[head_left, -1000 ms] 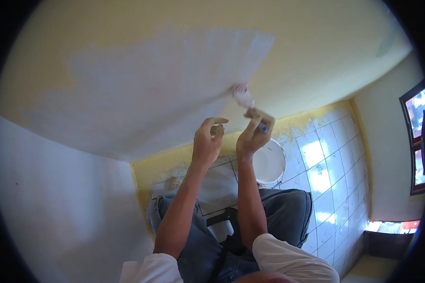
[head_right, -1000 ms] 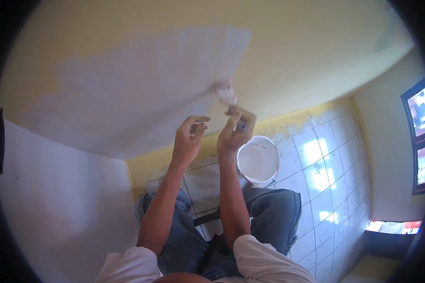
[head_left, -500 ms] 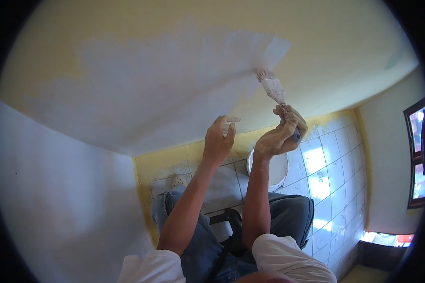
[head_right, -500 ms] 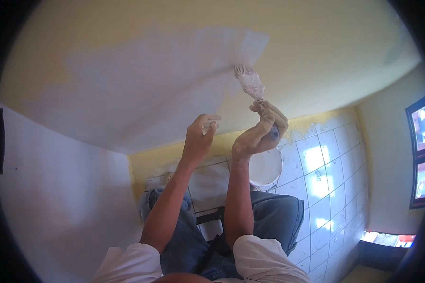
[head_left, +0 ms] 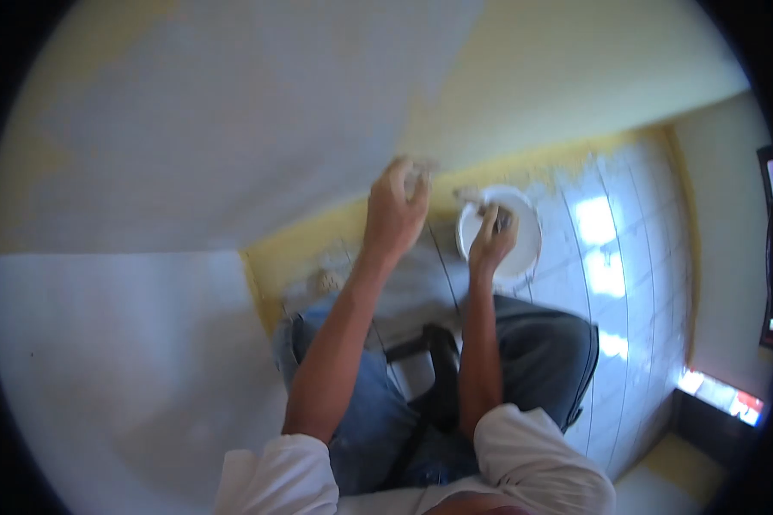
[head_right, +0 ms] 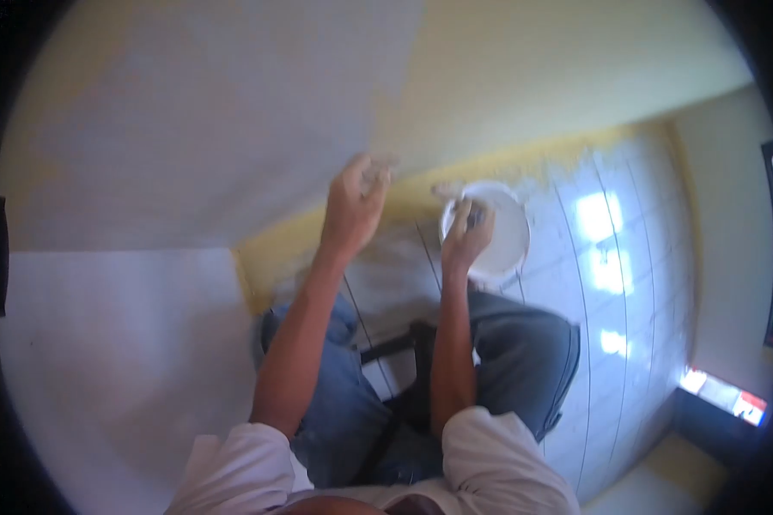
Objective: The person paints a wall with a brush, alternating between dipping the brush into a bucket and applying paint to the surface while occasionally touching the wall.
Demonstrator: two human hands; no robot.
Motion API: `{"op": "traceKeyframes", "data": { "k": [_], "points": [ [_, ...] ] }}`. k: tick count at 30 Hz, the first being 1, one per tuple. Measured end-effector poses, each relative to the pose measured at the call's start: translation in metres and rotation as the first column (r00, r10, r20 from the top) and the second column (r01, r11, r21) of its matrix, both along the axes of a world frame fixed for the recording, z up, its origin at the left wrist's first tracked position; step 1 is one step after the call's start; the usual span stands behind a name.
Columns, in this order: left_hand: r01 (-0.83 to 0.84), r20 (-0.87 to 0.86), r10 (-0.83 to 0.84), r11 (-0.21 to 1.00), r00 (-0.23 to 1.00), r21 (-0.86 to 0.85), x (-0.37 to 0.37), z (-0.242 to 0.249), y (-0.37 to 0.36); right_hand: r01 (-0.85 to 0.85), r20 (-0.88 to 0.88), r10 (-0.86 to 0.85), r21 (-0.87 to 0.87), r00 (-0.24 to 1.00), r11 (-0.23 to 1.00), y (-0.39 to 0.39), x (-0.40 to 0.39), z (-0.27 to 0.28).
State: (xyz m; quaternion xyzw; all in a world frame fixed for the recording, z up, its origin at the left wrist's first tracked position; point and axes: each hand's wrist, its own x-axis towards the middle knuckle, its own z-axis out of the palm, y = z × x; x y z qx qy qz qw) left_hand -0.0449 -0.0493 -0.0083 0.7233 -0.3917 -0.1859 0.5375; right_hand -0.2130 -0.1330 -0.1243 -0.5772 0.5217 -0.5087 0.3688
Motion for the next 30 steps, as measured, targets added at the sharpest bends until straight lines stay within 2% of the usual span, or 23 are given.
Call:
{"op": "traceKeyframes", "data": {
  "k": [2, 3, 4, 6, 7, 10, 11, 14, 15, 18, 20, 22, 23, 26, 30],
  "points": [
    [0.067, -0.005, -0.067, 0.996, 0.998, 0.059, -0.012, -0.005, -0.015, 0.014, -0.099, -0.016, -0.021, 0.995, 1.0, -0.035, -0.031, -0.003],
    [0.118, -0.034, -0.115, 0.99, 0.993, 0.08, -0.017, -0.001, -0.021, 0.03, -0.043, -0.03, -0.017, 0.999, 0.999, -0.056, -0.047, -0.017],
    [0.151, -0.065, -0.144, 0.983, 0.987, 0.103, -0.027, -0.001, -0.024, 0.058, 0.074, -0.058, 0.0, 0.996, 0.998, -0.069, -0.059, -0.015],
    [0.206, -0.098, -0.196, 0.972, 0.976, 0.116, -0.04, -0.002, -0.034, 0.041, 0.195, -0.045, 0.024, 0.98, 0.999, -0.092, -0.079, -0.011],
    [0.223, -0.126, -0.209, 0.969, 0.97, 0.106, -0.046, -0.004, -0.039, -0.004, 0.084, 0.002, 0.015, 0.996, 1.0, -0.102, -0.09, -0.011],
    [0.254, -0.162, -0.24, 0.965, 0.957, 0.067, -0.056, -0.015, -0.058, -0.219, 0.025, 0.218, 0.138, 0.976, 0.966, -0.132, -0.107, -0.028],
    [0.257, -0.163, -0.244, 0.964, 0.956, 0.062, -0.061, -0.02, -0.066, -0.325, 0.048, 0.322, 0.213, 0.946, 0.922, -0.142, -0.111, -0.039],
    [0.293, -0.122, -0.284, 0.954, 0.951, 0.062, -0.077, -0.035, -0.079, -0.496, -0.11, 0.579, 0.402, 0.808, 0.769, -0.161, -0.123, -0.088],
    [0.308, -0.099, -0.301, 0.949, 0.948, 0.065, -0.083, -0.038, -0.082, -0.469, -0.202, 0.604, 0.462, 0.771, 0.753, -0.16, -0.124, -0.098],
    [0.355, -0.156, -0.334, 0.926, 0.929, 0.127, -0.096, -0.042, -0.093, -0.456, -0.326, 0.709, 0.585, 0.625, 0.671, -0.157, -0.13, -0.127],
    [0.37, -0.191, -0.346, 0.923, 0.919, 0.11, -0.1, -0.041, -0.099, -0.505, -0.316, 0.703, 0.517, 0.638, 0.691, -0.158, -0.15, -0.168],
    [0.374, -0.204, -0.348, 0.921, 0.915, 0.108, -0.102, -0.042, -0.103, -0.546, -0.286, 0.676, 0.418, 0.679, 0.726, -0.154, -0.155, -0.177],
    [0.37, -0.203, -0.342, 0.922, 0.917, 0.116, -0.101, -0.044, -0.105, -0.386, -0.294, 0.626, 0.579, 0.722, 0.718, -0.154, -0.156, -0.181],
    [0.347, -0.212, -0.313, 0.927, 0.926, 0.146, -0.101, -0.043, -0.107, -0.545, -0.396, 0.663, 0.378, 0.636, 0.749, -0.159, -0.178, -0.229],
    [0.356, -0.268, -0.317, 0.928, 0.91, 0.111, -0.104, -0.049, -0.111, -0.564, -0.494, 0.691, 0.405, 0.527, 0.72, -0.163, -0.179, -0.228]
  ]
}}
